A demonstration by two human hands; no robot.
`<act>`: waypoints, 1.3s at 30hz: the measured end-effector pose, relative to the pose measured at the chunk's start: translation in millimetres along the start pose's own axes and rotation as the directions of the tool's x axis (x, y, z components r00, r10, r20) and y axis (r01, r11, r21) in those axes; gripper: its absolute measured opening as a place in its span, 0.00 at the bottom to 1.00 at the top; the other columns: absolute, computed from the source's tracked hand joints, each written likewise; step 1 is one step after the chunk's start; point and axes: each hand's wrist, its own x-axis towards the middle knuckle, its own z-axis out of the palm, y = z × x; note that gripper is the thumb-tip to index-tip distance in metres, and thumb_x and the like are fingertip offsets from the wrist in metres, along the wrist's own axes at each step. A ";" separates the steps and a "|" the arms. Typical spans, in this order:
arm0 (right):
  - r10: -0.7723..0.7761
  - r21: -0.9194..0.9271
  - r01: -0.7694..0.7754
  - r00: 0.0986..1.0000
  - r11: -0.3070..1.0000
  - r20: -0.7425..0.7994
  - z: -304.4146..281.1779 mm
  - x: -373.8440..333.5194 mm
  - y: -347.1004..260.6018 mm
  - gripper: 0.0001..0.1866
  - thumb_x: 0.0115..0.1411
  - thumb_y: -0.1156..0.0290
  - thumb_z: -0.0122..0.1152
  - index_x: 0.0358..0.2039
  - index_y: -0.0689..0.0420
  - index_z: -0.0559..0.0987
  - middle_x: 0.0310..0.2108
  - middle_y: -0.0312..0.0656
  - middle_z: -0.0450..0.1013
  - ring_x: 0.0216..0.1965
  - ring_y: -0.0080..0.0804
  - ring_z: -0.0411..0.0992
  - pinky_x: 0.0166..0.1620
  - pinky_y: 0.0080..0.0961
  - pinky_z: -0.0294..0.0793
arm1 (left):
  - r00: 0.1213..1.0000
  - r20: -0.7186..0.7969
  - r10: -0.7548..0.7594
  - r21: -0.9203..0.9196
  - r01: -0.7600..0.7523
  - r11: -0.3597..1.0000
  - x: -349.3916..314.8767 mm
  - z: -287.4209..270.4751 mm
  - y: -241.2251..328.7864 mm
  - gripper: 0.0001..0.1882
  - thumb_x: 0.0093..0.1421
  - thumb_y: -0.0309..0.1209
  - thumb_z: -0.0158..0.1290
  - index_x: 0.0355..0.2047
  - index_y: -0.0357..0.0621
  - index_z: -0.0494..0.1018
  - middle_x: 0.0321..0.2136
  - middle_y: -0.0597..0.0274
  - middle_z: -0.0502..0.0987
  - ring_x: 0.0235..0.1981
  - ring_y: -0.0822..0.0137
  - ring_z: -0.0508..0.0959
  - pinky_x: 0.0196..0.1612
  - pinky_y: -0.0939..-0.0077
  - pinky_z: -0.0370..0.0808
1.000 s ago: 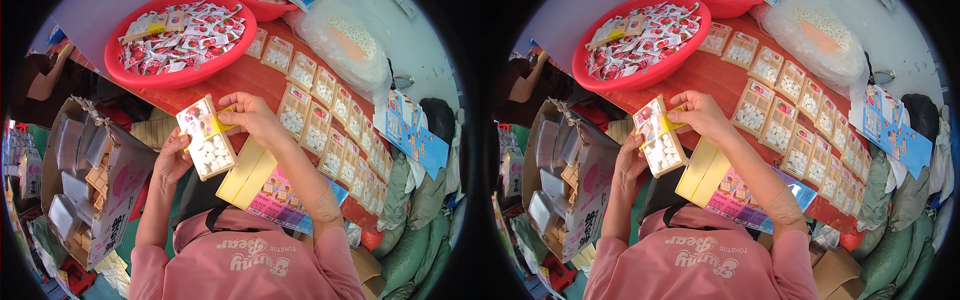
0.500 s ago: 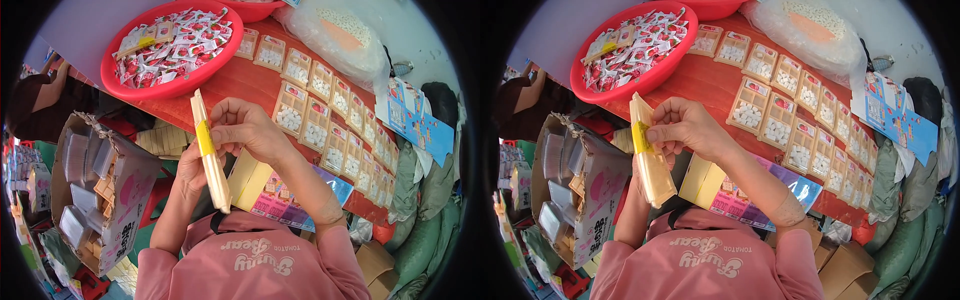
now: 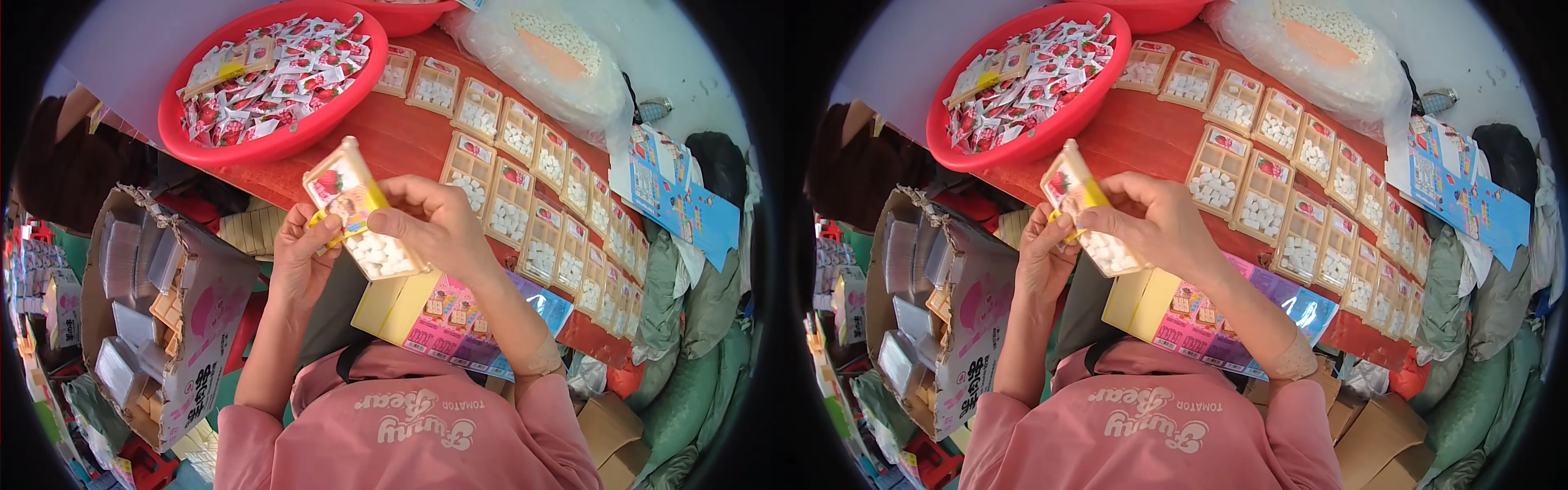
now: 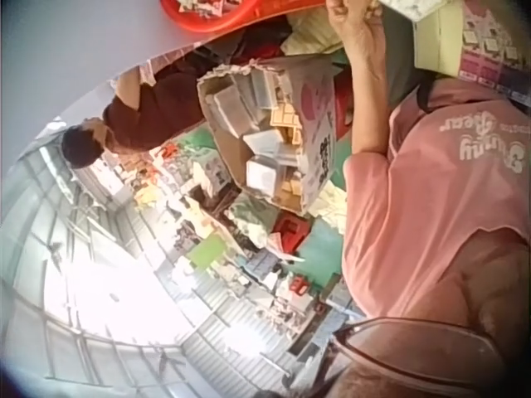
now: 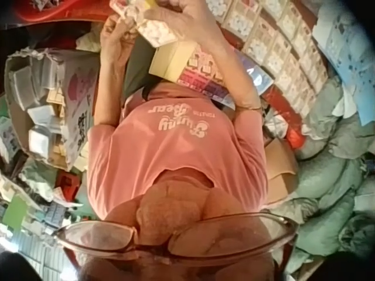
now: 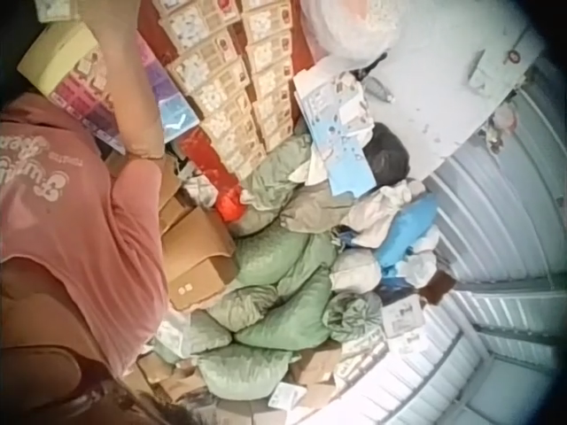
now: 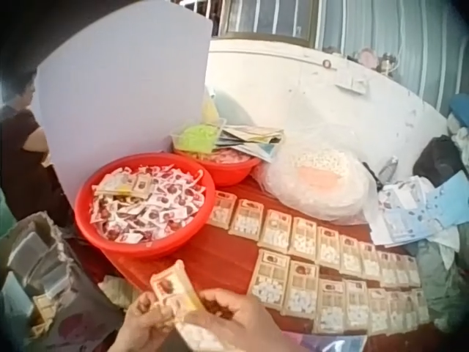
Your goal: Applying labels and decorative bands to small packaged toy parts at a workbench.
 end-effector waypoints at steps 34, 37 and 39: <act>0.143 0.798 -0.177 0.983 0.576 0.114 -7.4 -20.7 71.6 0.19 0.63 0.60 0.51 0.49 0.60 0.70 0.37 0.36 0.73 0.36 0.24 0.73 0.38 0.24 0.74 | 0.954 0.284 0.092 0.433 -0.213 0.876 -7.8 71.0 -0.8 0.20 0.47 0.16 0.61 0.41 0.36 0.69 0.32 0.65 0.74 0.32 0.76 0.76 0.38 0.82 0.76; 0.064 0.899 -0.174 0.985 0.401 0.161 -1.0 -23.4 76.1 0.20 0.60 0.58 0.53 0.49 0.56 0.70 0.36 0.33 0.70 0.35 0.22 0.70 0.36 0.21 0.72 | 0.951 0.274 0.143 0.596 -0.285 0.751 -10.4 81.3 -5.3 0.21 0.47 0.16 0.61 0.41 0.37 0.69 0.30 0.66 0.72 0.29 0.78 0.75 0.35 0.86 0.75; 0.077 0.889 -0.153 0.988 0.431 0.133 4.5 -22.6 72.9 0.22 0.59 0.55 0.54 0.49 0.53 0.70 0.36 0.31 0.69 0.34 0.20 0.69 0.34 0.18 0.70 | 0.981 0.185 0.066 0.567 -0.161 0.808 -14.2 86.9 -4.3 0.22 0.46 0.17 0.62 0.42 0.37 0.69 0.31 0.67 0.70 0.27 0.80 0.73 0.32 0.89 0.73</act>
